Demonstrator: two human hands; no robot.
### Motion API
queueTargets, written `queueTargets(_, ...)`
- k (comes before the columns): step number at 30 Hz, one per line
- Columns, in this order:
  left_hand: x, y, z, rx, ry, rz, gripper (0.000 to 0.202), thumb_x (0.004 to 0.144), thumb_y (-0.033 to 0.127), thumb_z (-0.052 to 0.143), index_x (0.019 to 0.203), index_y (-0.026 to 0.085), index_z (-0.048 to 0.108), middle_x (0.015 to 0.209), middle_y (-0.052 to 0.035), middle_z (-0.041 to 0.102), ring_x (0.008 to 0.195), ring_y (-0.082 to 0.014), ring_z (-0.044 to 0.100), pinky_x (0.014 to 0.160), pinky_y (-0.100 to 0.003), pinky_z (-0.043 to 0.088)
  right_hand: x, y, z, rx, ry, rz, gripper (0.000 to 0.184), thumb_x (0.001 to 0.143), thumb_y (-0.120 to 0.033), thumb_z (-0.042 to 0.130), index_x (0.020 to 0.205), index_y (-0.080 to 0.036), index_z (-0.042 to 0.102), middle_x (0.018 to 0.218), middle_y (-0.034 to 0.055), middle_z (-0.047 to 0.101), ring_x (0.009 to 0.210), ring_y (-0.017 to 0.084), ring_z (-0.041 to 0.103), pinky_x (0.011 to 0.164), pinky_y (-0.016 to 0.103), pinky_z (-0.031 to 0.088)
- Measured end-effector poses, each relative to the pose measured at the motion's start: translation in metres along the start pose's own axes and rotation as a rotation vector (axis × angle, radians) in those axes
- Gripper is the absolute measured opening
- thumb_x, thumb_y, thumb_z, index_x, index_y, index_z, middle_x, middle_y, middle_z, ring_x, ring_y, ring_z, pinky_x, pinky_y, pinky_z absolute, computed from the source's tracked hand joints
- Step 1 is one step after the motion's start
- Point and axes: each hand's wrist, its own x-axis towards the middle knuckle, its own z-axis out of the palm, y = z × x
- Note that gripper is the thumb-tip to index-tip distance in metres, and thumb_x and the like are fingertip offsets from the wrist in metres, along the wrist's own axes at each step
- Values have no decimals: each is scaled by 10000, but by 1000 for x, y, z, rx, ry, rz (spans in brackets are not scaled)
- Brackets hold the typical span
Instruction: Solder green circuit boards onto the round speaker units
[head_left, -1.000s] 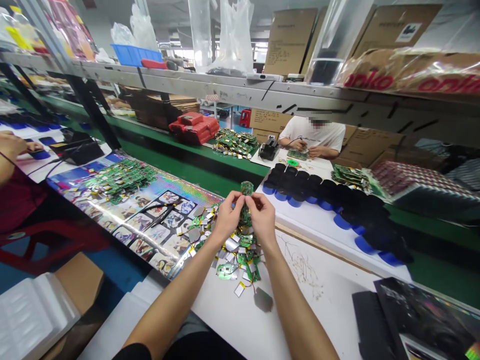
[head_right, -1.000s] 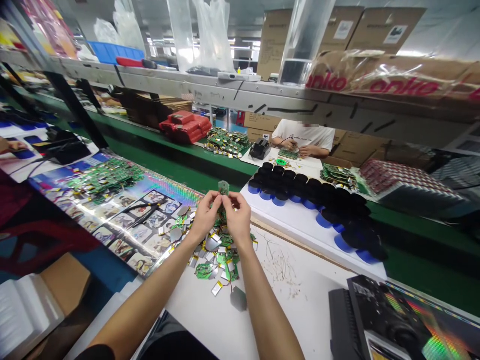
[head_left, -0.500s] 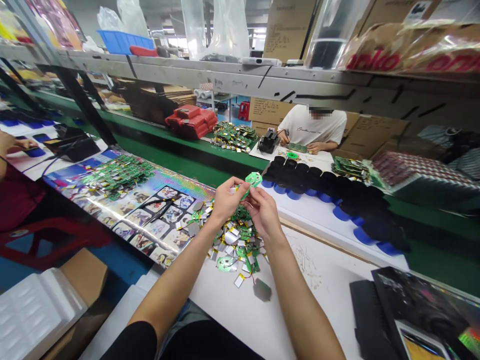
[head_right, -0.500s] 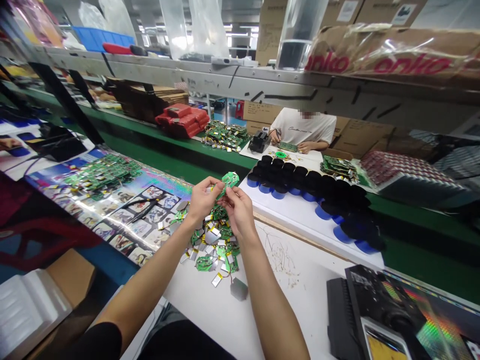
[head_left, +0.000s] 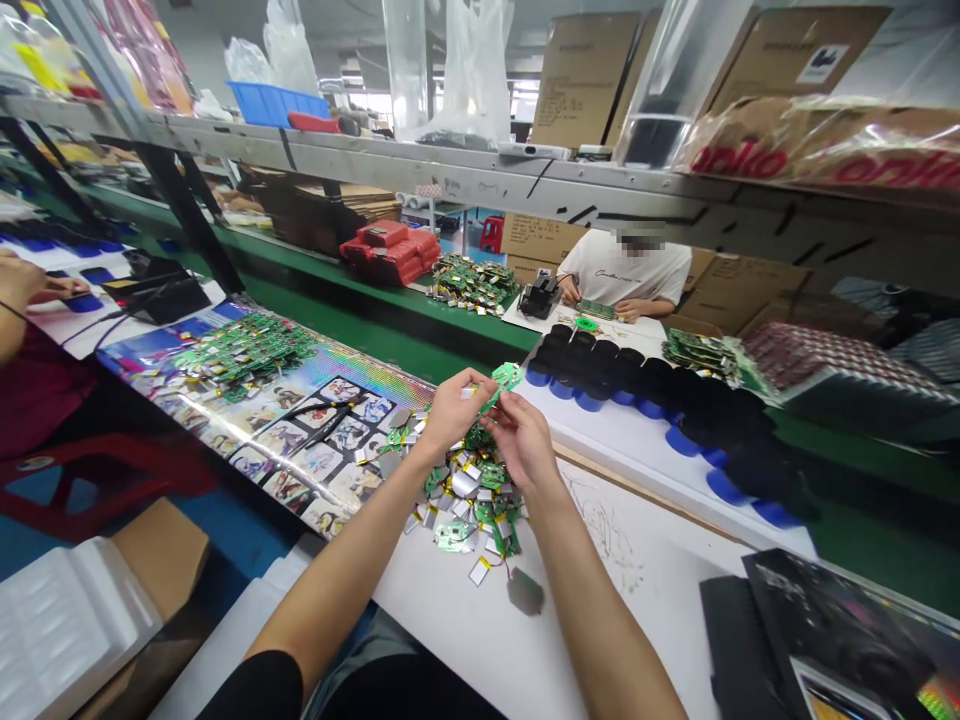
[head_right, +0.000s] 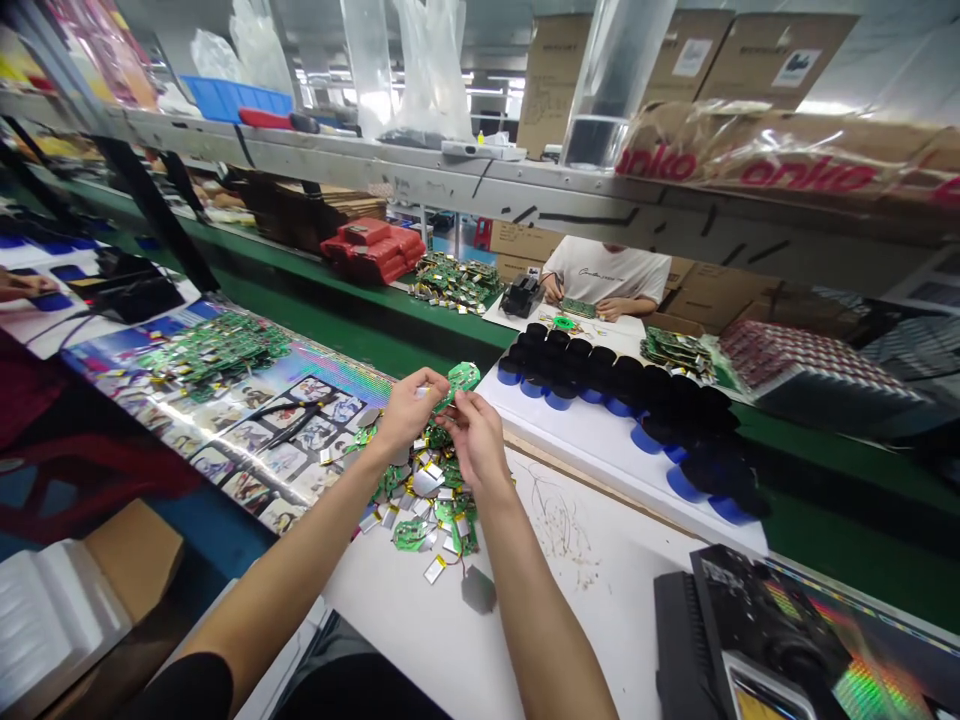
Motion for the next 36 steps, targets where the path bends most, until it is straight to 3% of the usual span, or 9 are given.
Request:
queueTargets(3,-1,5,-7,21,-42,-1,407,846,592,742,813,189,695,803,-15,717,786,-188,624,783,-287,494,-1,-16,-8,-70,-23,-11,416,724,-544,926,792,-221,672,736,-11,712,635,152,659,605,289,562)
queueTargets(8,-6,9,-10,-11,-180,-12,419,733,544,874,781,182,671,746,14,658,700,-141,546,684,-251,429,1,-25,-12,-126,-25,-45,516,755,-658,884,711,-222,611,489,-60,558,405,87,451,386,222,301)
queueTargets(13,-5,-3,-6,-107,-216,-54,553,710,656,879,762,171,617,666,31,577,602,-109,475,585,-234,348,3,-17,-3,-86,0,16,590,747,-758,819,747,-218,580,524,-56,568,382,74,423,346,208,300)
queueTargets(17,0,-23,-21,168,-245,67,501,773,643,840,874,172,703,769,8,642,727,-154,582,694,-264,444,4,-23,-9,-73,67,12,548,740,-687,854,774,-217,575,561,-61,596,412,69,473,354,178,302)
queueTargets(21,-5,-36,-60,302,-260,106,420,838,573,804,1012,193,761,1053,-57,742,1044,-240,673,985,-358,492,2,-37,-21,-135,92,-44,545,733,-674,860,755,-220,559,569,-60,589,434,76,496,364,179,309)
queueTargets(27,-85,-47,-122,521,-17,66,393,1079,491,475,1120,192,726,1211,-109,697,1218,-276,643,1139,-463,482,-6,-60,-29,-246,8,-128,562,743,-686,855,713,-217,545,601,-68,530,470,77,509,395,195,361)
queueTargets(29,-126,-54,-129,595,-40,47,418,1025,540,594,1257,204,682,1392,-140,623,1377,-325,573,1199,-521,455,-12,-70,-31,-265,-5,-156,555,756,-683,853,715,-215,558,608,-65,529,476,74,499,408,197,374)
queueTargets(32,-171,-69,-127,711,-224,63,761,908,583,775,1541,263,499,1681,-174,366,1578,-409,368,1258,-603,399,-28,-89,-35,-339,-45,-185,548,777,-677,852,709,-210,575,635,-54,538,507,75,497,444,207,414)
queueTargets(36,-174,-91,-125,825,-274,147,781,922,539,780,1583,276,460,1721,-188,289,1615,-465,277,1267,-679,357,-60,-112,-43,-522,-86,-209,541,849,-683,796,711,-202,589,641,-48,525,542,81,497,483,220,415)
